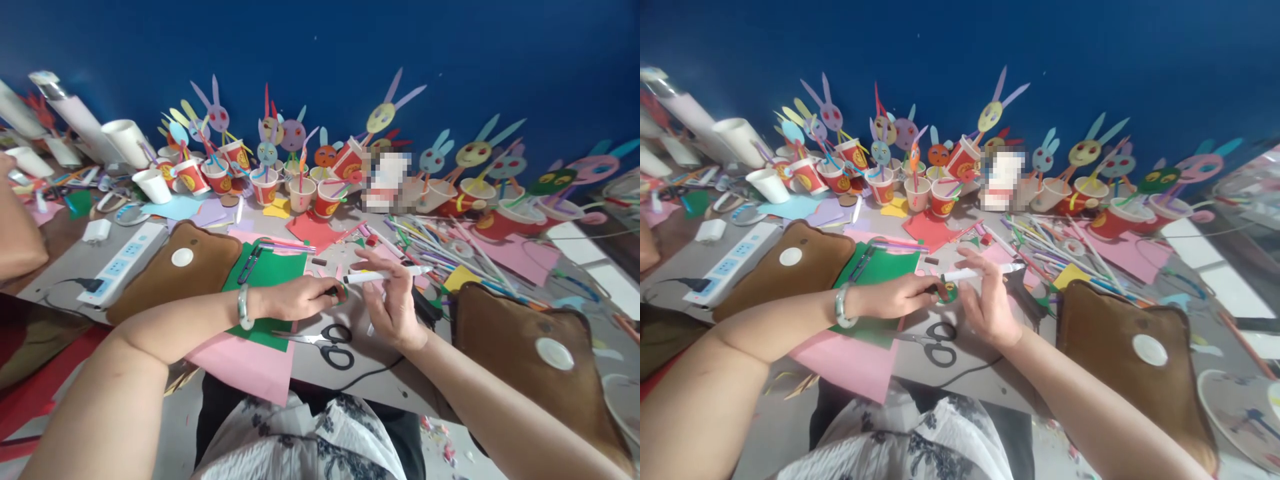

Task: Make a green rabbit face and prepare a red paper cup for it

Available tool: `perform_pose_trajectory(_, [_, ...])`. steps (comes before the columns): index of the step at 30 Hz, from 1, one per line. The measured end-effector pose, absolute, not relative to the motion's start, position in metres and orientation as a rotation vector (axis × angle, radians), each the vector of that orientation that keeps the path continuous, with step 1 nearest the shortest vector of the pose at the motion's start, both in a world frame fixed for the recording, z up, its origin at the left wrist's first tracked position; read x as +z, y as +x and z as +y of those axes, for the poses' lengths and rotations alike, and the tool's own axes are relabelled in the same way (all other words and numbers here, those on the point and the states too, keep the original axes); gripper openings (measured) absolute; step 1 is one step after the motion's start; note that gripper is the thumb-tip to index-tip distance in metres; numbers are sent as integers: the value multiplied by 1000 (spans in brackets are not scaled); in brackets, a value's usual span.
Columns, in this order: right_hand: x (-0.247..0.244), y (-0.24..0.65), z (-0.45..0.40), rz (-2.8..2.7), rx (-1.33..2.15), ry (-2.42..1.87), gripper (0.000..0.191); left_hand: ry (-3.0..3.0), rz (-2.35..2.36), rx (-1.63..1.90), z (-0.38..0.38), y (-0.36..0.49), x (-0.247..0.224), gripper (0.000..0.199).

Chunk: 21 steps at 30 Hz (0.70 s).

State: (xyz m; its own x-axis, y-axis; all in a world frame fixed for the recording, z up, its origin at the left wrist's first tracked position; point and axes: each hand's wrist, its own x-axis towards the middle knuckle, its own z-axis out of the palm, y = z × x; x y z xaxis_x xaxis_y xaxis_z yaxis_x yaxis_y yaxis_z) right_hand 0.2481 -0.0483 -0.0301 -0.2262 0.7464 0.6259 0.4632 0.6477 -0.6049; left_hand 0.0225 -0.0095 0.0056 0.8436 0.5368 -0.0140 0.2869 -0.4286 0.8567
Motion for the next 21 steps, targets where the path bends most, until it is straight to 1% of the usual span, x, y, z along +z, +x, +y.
perform_pose_trajectory(6, [-28,248,-50,-1940,325,-968,32,2037,595,350,-10,24,2,23])
perform_pose_trajectory(14, [-24,247,-50,-2023,342,-1052,24,2074,622,376,-8,23,-6,22])
perform_pose_trajectory(18, [-21,247,-50,-2012,368,-1071,20,2096,643,385,-7,23,-9,24])
perform_pose_trajectory(21, [-19,247,-50,-1999,352,-1092,20,2108,656,413,-7,23,-9,25])
